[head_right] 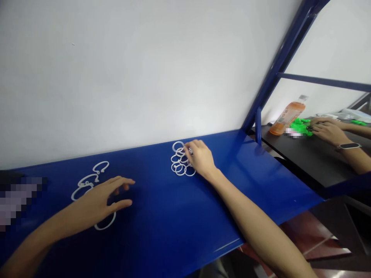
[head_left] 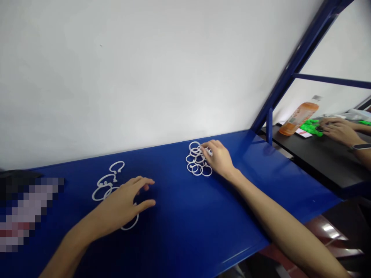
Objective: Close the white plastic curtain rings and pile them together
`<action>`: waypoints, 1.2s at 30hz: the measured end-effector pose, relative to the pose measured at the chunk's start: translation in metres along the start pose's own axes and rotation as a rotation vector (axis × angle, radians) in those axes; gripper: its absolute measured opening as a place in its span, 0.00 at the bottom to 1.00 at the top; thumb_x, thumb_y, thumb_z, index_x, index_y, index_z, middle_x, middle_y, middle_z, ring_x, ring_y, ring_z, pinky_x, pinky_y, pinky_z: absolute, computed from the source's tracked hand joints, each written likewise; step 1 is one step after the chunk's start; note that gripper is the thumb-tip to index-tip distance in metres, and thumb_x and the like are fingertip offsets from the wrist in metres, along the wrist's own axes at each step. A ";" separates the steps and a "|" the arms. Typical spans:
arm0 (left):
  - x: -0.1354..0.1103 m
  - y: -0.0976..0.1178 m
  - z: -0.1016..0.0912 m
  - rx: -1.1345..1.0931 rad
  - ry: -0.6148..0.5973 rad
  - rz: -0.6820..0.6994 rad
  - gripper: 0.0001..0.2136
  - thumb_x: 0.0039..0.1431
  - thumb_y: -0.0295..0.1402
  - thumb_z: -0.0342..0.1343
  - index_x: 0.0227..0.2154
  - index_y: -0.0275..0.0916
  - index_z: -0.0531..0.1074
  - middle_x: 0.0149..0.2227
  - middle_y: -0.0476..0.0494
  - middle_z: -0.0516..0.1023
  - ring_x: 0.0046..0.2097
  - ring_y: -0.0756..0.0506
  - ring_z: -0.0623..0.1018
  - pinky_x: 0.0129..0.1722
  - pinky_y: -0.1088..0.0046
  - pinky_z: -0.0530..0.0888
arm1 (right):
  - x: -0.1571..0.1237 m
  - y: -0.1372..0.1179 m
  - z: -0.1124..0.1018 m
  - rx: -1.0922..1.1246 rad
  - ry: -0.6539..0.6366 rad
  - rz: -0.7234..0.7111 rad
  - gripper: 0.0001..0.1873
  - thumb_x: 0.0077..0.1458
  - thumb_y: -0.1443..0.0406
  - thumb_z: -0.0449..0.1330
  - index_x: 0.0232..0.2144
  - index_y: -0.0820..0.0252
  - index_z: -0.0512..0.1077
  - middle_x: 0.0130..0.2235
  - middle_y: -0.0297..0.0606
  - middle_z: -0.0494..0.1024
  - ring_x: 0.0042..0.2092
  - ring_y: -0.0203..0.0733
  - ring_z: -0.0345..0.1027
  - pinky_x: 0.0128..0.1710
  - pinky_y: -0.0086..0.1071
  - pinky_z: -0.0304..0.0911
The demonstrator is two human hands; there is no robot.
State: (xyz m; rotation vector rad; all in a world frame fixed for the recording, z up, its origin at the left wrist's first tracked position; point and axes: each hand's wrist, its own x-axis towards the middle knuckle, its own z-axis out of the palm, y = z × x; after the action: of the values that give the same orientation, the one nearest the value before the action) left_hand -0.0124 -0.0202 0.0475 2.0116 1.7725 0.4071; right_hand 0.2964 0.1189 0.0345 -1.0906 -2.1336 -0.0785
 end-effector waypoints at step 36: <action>0.008 0.041 0.036 -0.385 0.191 0.008 0.11 0.55 0.44 0.61 0.31 0.44 0.69 0.28 0.56 0.77 0.31 0.49 0.77 0.32 0.74 0.70 | -0.036 -0.075 -0.001 0.426 -0.449 -0.355 0.12 0.70 0.62 0.51 0.46 0.62 0.71 0.40 0.41 0.78 0.39 0.39 0.72 0.38 0.32 0.67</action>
State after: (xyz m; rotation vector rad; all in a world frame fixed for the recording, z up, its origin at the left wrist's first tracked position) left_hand 0.0415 -0.0203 0.0356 1.7542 1.6392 0.8949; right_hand 0.2567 0.0457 0.0319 -0.5025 -2.5613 0.4766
